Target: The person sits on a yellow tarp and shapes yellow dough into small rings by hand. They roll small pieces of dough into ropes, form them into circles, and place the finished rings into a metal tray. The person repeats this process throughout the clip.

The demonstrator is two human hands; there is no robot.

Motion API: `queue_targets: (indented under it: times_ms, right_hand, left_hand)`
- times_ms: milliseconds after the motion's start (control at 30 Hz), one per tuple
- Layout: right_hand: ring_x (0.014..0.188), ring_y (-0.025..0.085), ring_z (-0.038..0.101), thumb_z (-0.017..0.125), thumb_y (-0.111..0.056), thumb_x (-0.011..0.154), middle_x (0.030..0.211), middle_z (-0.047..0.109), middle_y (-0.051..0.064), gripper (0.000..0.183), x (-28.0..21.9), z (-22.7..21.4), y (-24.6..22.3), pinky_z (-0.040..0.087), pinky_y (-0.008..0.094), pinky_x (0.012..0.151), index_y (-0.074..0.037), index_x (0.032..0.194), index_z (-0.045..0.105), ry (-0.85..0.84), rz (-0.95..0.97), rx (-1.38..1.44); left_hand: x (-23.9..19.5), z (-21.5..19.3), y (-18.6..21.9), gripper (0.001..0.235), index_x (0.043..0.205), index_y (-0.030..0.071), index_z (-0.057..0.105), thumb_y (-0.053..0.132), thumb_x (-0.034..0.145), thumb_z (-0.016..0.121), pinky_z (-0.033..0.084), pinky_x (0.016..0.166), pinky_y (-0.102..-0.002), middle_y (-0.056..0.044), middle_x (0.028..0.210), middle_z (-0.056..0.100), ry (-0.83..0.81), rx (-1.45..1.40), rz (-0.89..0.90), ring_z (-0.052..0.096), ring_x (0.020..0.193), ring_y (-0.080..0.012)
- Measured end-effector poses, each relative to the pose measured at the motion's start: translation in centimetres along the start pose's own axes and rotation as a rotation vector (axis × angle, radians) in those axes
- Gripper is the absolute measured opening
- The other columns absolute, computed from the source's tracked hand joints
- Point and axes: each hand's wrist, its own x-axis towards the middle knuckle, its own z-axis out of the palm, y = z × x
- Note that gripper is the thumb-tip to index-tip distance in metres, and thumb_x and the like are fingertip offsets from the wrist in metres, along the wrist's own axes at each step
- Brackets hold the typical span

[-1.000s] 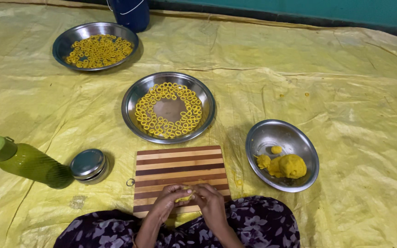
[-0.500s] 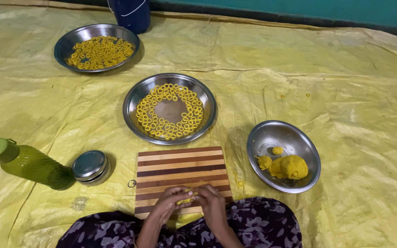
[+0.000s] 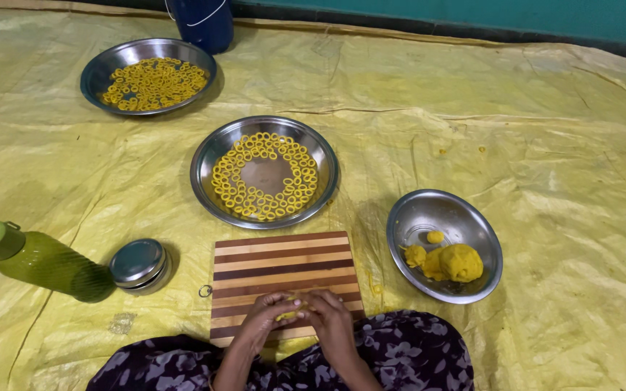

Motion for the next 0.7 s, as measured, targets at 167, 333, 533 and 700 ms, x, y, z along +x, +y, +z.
queue_targets:
  times_ms: [167,333,533,700]
  right_hand:
    - [0.077,0.018,0.075,0.073,0.006,0.082,0.094,0.076,0.009,0.025,0.0,0.2,0.8,0.064,0.026,0.065,-0.005,0.104,0.079,-0.037,0.181,0.110]
    - [0.082,0.019,0.076,0.071,0.005,0.084,0.095,0.077,0.008,0.020,0.1,0.1,0.3,0.063,0.031,0.071,-0.003,0.100,0.080,0.005,0.238,0.139]
    - [0.097,0.018,0.074,0.069,0.001,0.087,0.106,0.073,0.007,0.028,0.8,-0.7,-0.9,0.062,0.032,0.085,-0.008,0.113,0.075,-0.059,0.353,0.476]
    - [0.090,0.019,0.070,0.074,0.000,0.083,0.110,0.070,0.007,0.037,0.9,-1.0,-1.4,0.061,0.032,0.075,-0.011,0.118,0.074,-0.134,0.294,0.260]
  left_hand:
    - [0.0,0.4,-0.1,0.030,0.095,0.011,0.076,0.033,0.076,0.084,0.058,0.094,-0.037,-0.009,0.095,0.078,-0.061,0.004,-0.010,0.073,0.095,-0.0190]
    - [0.5,0.3,-0.7,0.031,0.095,0.009,0.072,0.030,0.077,0.085,0.059,0.096,-0.037,-0.008,0.098,0.075,-0.026,-0.052,-0.015,0.072,0.097,-0.0189]
    - [0.6,0.0,-0.9,0.032,0.097,0.007,0.073,0.029,0.076,0.085,0.059,0.096,-0.038,-0.011,0.099,0.075,-0.051,-0.158,0.008,0.071,0.097,-0.0231]
    - [0.4,0.1,-0.4,0.030,0.096,0.010,0.075,0.029,0.075,0.085,0.058,0.097,-0.036,-0.009,0.099,0.077,0.004,-0.087,-0.043,0.072,0.099,-0.0210]
